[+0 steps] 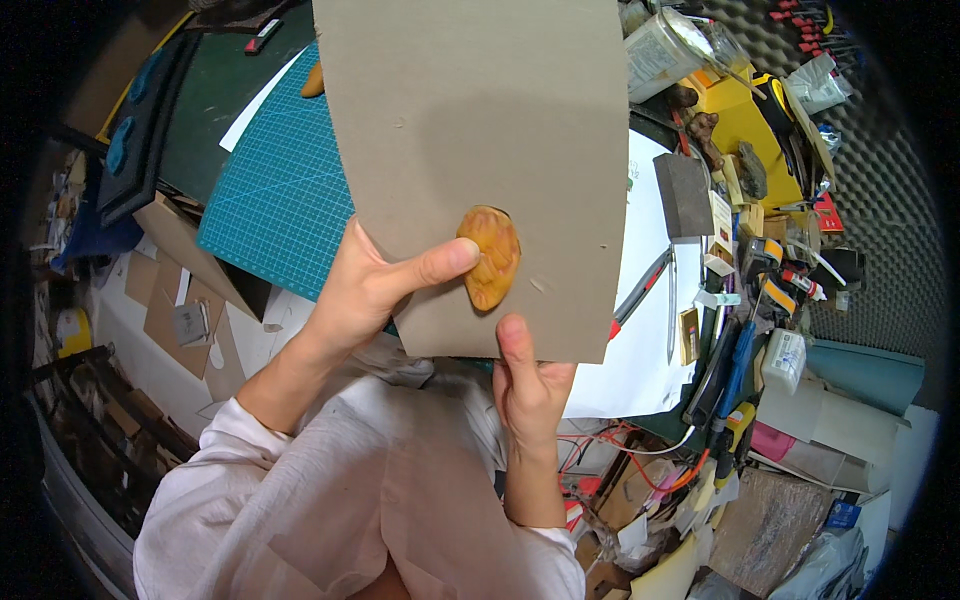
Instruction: The person holds a small orange clay piece against a gray board and uses a craft knife to carve and shape it. They repeatedly rotate the clay, refine the edges, and remove small shavings while working over a green cutting mat in a cluttered workshop.
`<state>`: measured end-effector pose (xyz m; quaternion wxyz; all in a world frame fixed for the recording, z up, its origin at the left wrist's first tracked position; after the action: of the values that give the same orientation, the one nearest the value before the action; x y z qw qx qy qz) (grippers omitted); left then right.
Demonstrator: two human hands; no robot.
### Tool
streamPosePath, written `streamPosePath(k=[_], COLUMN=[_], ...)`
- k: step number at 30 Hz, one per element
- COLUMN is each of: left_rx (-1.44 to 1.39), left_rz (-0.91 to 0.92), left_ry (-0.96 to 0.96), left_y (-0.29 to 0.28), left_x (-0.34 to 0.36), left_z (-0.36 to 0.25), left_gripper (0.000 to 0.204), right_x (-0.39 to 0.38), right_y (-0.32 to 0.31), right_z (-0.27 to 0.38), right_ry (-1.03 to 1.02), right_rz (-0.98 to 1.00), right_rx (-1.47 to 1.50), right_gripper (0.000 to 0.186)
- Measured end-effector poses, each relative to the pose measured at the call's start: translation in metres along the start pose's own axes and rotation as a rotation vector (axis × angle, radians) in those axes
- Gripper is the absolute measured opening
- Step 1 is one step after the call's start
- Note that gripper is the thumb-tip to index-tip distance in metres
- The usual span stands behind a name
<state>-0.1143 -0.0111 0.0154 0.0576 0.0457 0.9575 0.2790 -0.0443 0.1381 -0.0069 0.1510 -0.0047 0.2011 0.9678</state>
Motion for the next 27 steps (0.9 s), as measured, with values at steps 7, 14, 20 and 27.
streamPosePath(k=[7, 14, 20, 27], left_rx=[-0.003, -0.018, 0.001, 0.005], left_rz=[-0.034, -0.042, -0.033, -0.025], left_ry=[0.11, 0.067, 0.075, -0.034], left_y=[-0.0041, -0.0042, -0.002, -0.0028], left_x=[0.0018, 0.0034, 0.0033, 0.0028], left_z=[0.0004, 0.0047, 0.0031, 0.0083], left_gripper=[0.037, 0.037, 0.036, 0.052], right_x=[-0.0002, 0.002, 0.003, 0.0028], right_y=[-0.0004, 0.0041, 0.0036, 0.0033], right_z=[-0.0014, 0.0015, 0.0021, 0.0013], right_ry=[0.008, 0.001, -0.008, -0.016], right_rz=[-0.013, -0.014, -0.04, -0.05], right_rx=[-0.027, 0.067, 0.069, 0.057], right_gripper=[0.06, 0.051, 0.051, 0.052])
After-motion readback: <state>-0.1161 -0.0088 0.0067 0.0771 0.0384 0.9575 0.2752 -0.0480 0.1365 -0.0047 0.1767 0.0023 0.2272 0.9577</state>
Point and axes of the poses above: each hand's wrist, its own x-axis towards the middle knuckle, its own y-axis out of the palm, z = x × y, the point moved 8 cm from there along x, towards the middle knuckle, and after that the axes turned 8 degrees about -z, right-handed, at the moved point
